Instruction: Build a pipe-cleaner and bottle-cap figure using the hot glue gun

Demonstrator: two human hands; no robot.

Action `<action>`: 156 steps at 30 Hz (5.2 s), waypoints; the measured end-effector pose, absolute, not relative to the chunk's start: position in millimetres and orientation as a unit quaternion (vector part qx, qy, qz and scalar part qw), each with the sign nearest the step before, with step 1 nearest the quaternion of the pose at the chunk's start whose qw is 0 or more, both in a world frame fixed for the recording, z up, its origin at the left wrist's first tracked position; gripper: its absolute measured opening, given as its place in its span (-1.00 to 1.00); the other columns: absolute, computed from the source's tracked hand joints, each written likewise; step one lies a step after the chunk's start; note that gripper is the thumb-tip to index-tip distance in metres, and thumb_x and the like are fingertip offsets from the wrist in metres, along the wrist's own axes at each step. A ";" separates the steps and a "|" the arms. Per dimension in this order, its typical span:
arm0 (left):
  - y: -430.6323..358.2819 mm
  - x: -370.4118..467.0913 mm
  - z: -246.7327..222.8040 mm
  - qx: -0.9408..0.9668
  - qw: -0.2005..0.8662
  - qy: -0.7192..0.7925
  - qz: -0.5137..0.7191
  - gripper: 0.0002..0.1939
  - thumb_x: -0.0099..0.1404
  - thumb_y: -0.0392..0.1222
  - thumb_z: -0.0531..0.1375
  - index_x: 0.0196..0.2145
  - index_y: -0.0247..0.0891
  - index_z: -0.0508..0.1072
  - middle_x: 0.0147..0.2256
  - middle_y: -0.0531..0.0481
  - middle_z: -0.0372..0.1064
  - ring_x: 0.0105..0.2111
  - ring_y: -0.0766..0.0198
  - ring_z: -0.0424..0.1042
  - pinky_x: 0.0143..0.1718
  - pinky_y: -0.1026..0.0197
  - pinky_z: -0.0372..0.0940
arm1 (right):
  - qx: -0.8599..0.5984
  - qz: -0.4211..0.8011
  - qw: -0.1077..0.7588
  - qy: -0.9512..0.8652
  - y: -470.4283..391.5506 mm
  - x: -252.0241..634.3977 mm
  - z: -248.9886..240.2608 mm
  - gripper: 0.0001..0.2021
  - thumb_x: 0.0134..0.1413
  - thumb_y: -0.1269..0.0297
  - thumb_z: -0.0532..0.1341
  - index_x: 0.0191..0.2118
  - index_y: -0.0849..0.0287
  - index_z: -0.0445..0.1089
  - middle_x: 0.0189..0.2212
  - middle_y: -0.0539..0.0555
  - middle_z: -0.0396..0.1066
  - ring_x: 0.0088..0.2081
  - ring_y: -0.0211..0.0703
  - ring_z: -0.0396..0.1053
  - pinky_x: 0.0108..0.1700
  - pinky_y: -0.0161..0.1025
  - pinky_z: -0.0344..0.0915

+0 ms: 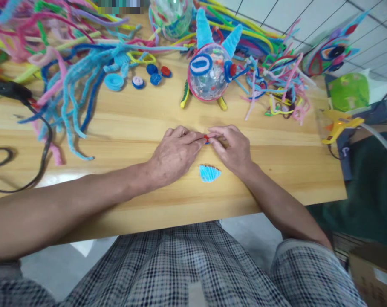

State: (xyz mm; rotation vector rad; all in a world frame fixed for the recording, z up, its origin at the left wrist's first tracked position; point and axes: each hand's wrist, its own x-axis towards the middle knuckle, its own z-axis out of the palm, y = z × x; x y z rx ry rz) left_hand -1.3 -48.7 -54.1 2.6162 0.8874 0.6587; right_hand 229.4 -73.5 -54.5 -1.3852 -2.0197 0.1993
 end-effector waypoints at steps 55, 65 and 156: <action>-29.5 2.3 -31.7 0.414 0.795 0.228 0.382 -0.87 0.18 -0.29 0.31 -0.36 -0.25 0.40 -0.52 0.14 0.35 -0.55 0.44 0.27 -0.48 0.34 0.17 | -0.477 0.133 0.432 -0.754 -85.9 208.2 -32.3 -0.82 0.30 0.35 0.36 -0.03 0.00 0.48 -0.19 0.01 0.62 -0.23 -0.15 0.57 -0.14 -0.14 0.52; -33.2 2.2 -31.3 0.437 0.786 0.220 0.377 -0.90 0.18 -0.30 0.30 -0.38 -0.25 0.41 -0.51 0.14 0.34 -0.54 0.44 0.25 -0.44 0.32 0.18 | -0.471 0.137 0.438 -0.753 -87.1 206.1 -31.5 -0.83 0.30 0.32 0.36 -0.03 0.01 0.49 -0.19 0.02 0.61 -0.22 -0.15 0.57 -0.14 -0.13 0.52; -32.5 -4.3 -32.6 0.657 0.522 0.343 0.421 -0.85 0.35 -0.19 0.26 -0.35 -0.28 0.57 -0.45 0.03 0.52 -0.45 0.37 0.36 -0.39 0.32 0.27 | -0.485 0.550 0.439 -0.519 -66.9 203.0 -29.3 -0.77 0.14 0.03 0.51 -0.13 -0.03 0.71 -0.30 -0.03 0.65 -0.33 -0.25 0.51 -0.22 -0.23 0.48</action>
